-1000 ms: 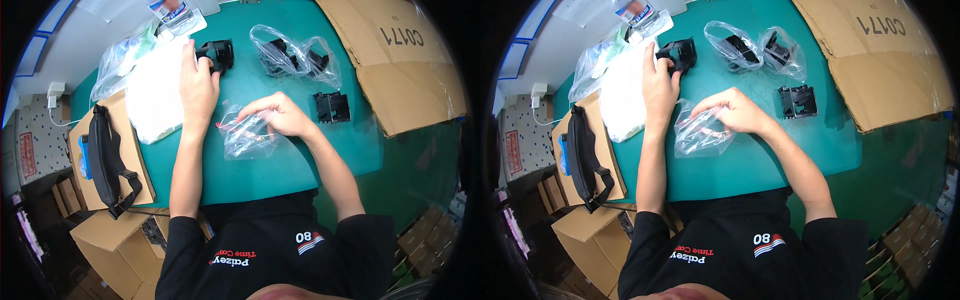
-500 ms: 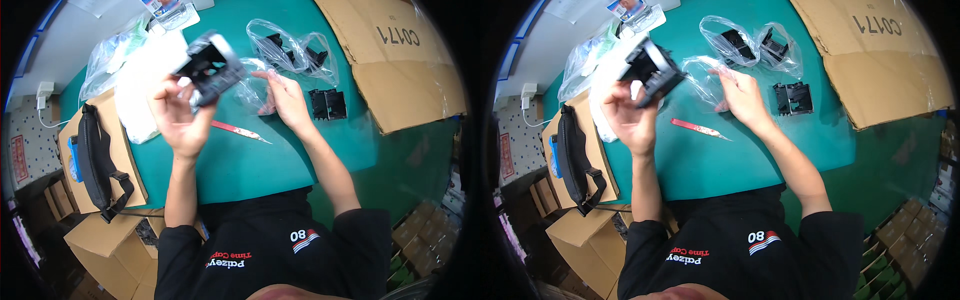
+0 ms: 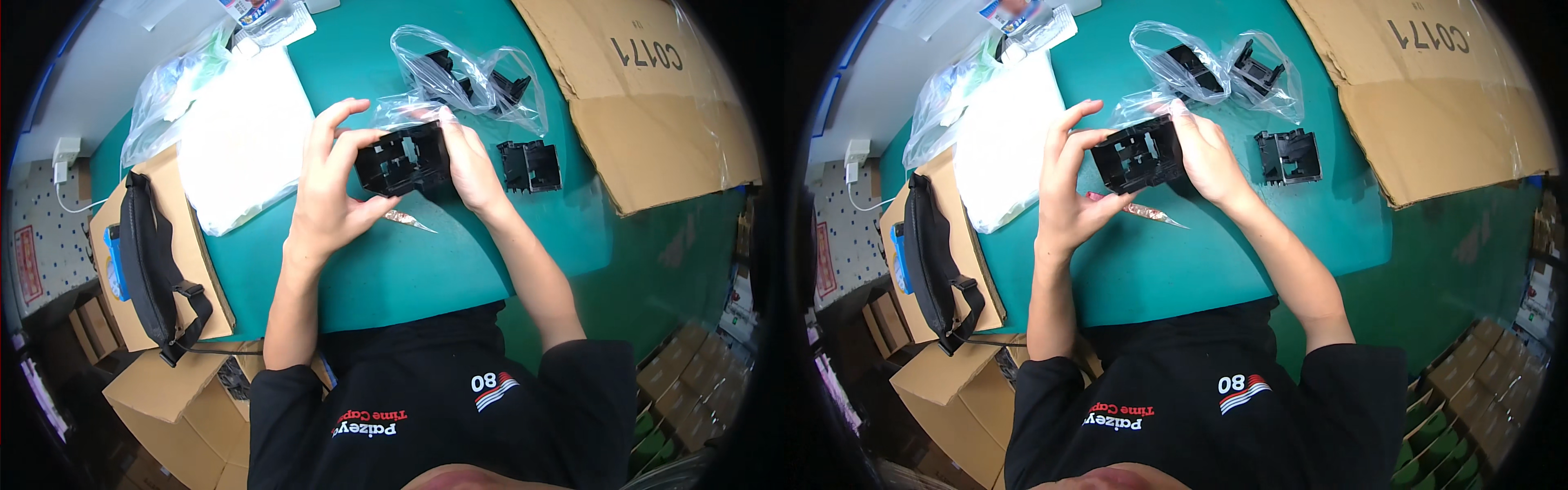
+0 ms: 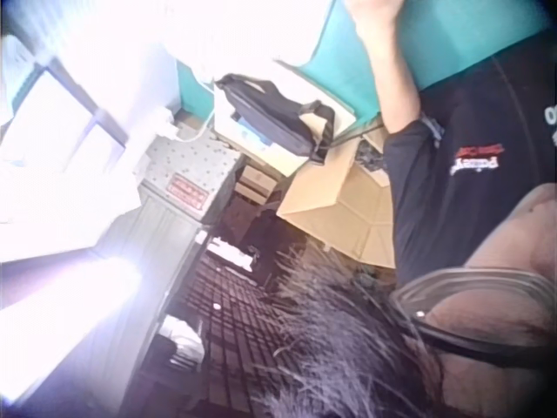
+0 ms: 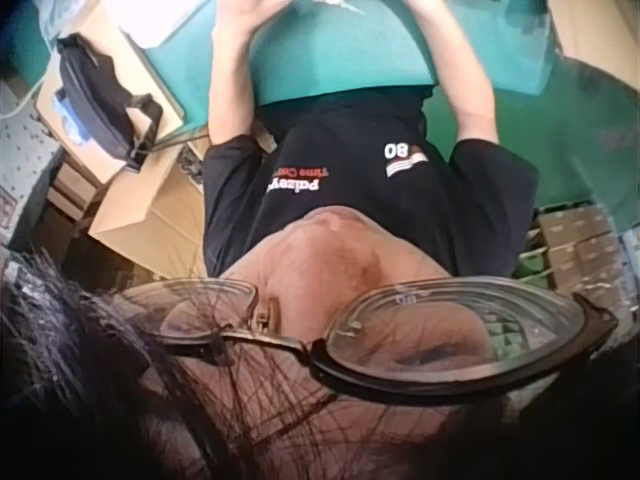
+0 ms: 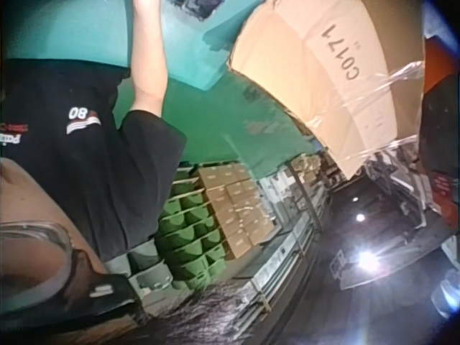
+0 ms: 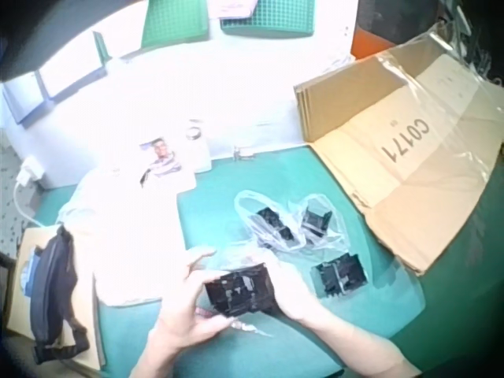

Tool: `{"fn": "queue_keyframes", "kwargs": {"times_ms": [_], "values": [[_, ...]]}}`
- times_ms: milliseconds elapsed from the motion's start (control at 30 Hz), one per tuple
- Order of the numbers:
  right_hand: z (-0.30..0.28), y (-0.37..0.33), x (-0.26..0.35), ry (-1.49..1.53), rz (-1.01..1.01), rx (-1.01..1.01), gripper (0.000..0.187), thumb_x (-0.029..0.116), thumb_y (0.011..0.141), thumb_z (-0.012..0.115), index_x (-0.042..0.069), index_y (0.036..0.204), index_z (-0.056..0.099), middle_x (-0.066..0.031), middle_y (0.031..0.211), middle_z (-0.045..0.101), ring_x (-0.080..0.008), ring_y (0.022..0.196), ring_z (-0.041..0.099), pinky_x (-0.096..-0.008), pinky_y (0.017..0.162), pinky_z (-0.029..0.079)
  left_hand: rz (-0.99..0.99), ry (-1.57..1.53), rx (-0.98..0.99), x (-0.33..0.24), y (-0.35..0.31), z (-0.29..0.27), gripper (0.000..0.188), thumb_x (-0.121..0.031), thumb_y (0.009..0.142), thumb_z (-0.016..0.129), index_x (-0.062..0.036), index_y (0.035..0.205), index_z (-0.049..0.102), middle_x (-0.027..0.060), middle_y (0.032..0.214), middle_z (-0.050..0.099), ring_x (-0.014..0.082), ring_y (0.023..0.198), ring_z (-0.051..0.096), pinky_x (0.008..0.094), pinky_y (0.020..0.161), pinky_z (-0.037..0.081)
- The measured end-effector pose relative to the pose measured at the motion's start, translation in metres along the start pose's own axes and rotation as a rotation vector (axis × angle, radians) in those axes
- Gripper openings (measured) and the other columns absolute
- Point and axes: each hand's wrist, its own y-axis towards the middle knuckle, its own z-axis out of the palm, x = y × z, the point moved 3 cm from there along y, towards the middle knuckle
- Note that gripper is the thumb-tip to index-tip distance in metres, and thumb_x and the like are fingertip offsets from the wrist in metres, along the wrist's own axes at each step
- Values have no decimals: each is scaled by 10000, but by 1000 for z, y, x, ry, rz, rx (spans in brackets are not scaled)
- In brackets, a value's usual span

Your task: The person uses a small metal tool to scrape and clean the interior of a black plastic electronic component. They then place the cleaned component into a clear plastic bag and repeat the process with another unit.

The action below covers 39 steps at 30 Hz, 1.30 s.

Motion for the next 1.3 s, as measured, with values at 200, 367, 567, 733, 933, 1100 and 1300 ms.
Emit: {"fn": "queue_keyframes", "kwargs": {"times_ms": [200,367,567,733,933,1100,1300], "values": [[9,-14,26,-506,-277,-140,387,258,1072,469,-28,1269,641,-223,1057,717,-331,961,717,-412,862,536,-85,-86,92,4,-3,7,576,-68,633,887,-2,1099,555,225,1350,595,367,1229,613,427,987,505],[11,-18,26,-806,-488,-240,371,124,1002,554,69,1366,600,-184,1027,692,-416,854,681,-454,724,552,-181,-42,-6,0,-9,14,539,-62,602,866,5,1042,562,217,1219,610,387,1050,636,427,890,520],[22,-20,18,-852,-561,-289,402,-12,908,609,57,1300,556,-152,807,658,-370,675,670,-458,584,524,-39,363,-192,-11,-10,16,589,-43,591,853,-10,1095,550,162,1117,557,355,1010,564,440,876,471],[44,-35,14,-703,-506,-277,291,-30,820,687,41,1069,555,-67,694,554,-256,552,602,-393,522,492,-90,205,-435,6,-14,10,677,-164,551,943,-14,1047,508,153,1032,510,313,932,524,415,804,446],[53,-26,20,-537,-547,-123,166,-83,762,599,-16,906,552,-142,860,536,-315,678,567,-391,606,486,-243,67,-499,15,-17,11,722,-262,569,1004,-18,998,476,101,927,483,264,828,503,377,708,442],[46,-25,9,-293,-461,-129,218,38,801,710,2,853,502,-75,753,508,-183,639,519,-313,572,431,-209,6,-273,17,-11,10,511,-240,760,910,-9,1000,523,84,915,544,197,760,540,334,656,460],[33,-9,4,-115,-316,-303,269,64,952,673,27,813,447,39,660,439,-36,644,385,-253,536,340,-201,-396,-303,13,-15,18,263,26,906,717,-3,1102,544,58,875,575,102,687,535,235,599,448]]}}
